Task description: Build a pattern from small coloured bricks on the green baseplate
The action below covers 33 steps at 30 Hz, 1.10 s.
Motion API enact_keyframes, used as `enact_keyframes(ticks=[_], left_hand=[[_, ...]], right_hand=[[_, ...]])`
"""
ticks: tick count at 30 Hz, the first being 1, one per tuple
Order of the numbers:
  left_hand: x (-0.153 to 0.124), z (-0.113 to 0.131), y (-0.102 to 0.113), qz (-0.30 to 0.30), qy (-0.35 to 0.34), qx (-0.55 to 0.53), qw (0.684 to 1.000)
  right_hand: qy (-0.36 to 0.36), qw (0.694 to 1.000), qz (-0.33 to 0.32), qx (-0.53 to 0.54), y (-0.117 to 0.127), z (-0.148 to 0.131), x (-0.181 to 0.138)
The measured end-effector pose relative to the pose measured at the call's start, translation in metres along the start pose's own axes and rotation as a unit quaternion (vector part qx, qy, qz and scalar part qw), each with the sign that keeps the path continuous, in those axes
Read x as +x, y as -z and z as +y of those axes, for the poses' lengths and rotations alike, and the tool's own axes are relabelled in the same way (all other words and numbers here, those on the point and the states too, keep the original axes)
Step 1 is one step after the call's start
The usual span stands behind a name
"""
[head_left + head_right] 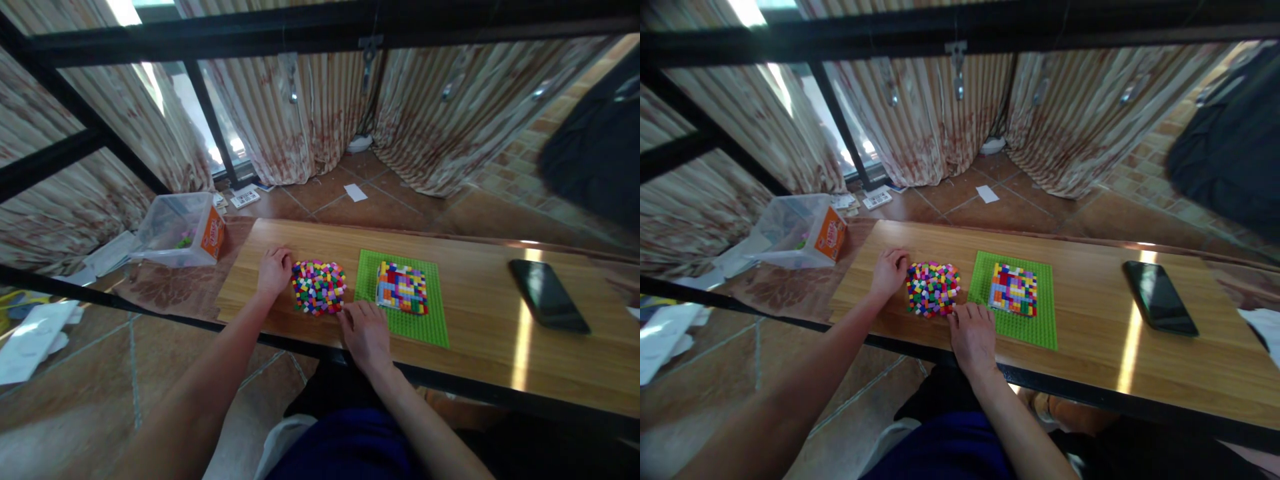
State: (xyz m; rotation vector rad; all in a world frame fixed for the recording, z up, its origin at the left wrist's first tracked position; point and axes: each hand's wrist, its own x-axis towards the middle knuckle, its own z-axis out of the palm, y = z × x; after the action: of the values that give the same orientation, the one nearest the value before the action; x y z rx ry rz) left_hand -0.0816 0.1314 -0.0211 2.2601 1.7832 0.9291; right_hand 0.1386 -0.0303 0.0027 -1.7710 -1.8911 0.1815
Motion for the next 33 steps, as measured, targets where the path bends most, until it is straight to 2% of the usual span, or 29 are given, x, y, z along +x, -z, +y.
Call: enact_keyframes(ticks=[2,5,9,12,16,24,33], left_hand=[[0.000,-0.001,0.000,0.001,-0.001,-0.002,1.000],[0.001,-0.001,-0.001,0.000,-0.005,-0.007,1.000],[0.001,-0.001,-0.001,0.004,-0.005,0.002,1.000],[0.001,-0.002,-0.002,0.006,-0.007,0.007,1.000],[0.001,-0.002,-0.002,0.008,-0.003,0.003,1.000],[0.001,-0.001,-0.001,0.008,-0.003,0.001,1.000],[0.001,-0.002,-0.001,0.005,-0.004,0.002,1.000]], right_hand=[[-0.014,0.998,0.005,0.063,0.007,0.006,0.000],[-0.051,0.990,0.046,0.126,0.026,0.024,0.004],[-0.077,0.984,0.109,0.117,0.052,0.060,0.019],[-0.098,0.984,0.121,0.082,0.062,0.084,0.034],[-0.094,0.990,0.097,0.039,0.062,0.099,0.054],[-0.094,0.994,0.056,-0.014,0.052,0.106,0.073],[-0.132,0.988,0.080,-0.033,0.045,0.098,0.074]])
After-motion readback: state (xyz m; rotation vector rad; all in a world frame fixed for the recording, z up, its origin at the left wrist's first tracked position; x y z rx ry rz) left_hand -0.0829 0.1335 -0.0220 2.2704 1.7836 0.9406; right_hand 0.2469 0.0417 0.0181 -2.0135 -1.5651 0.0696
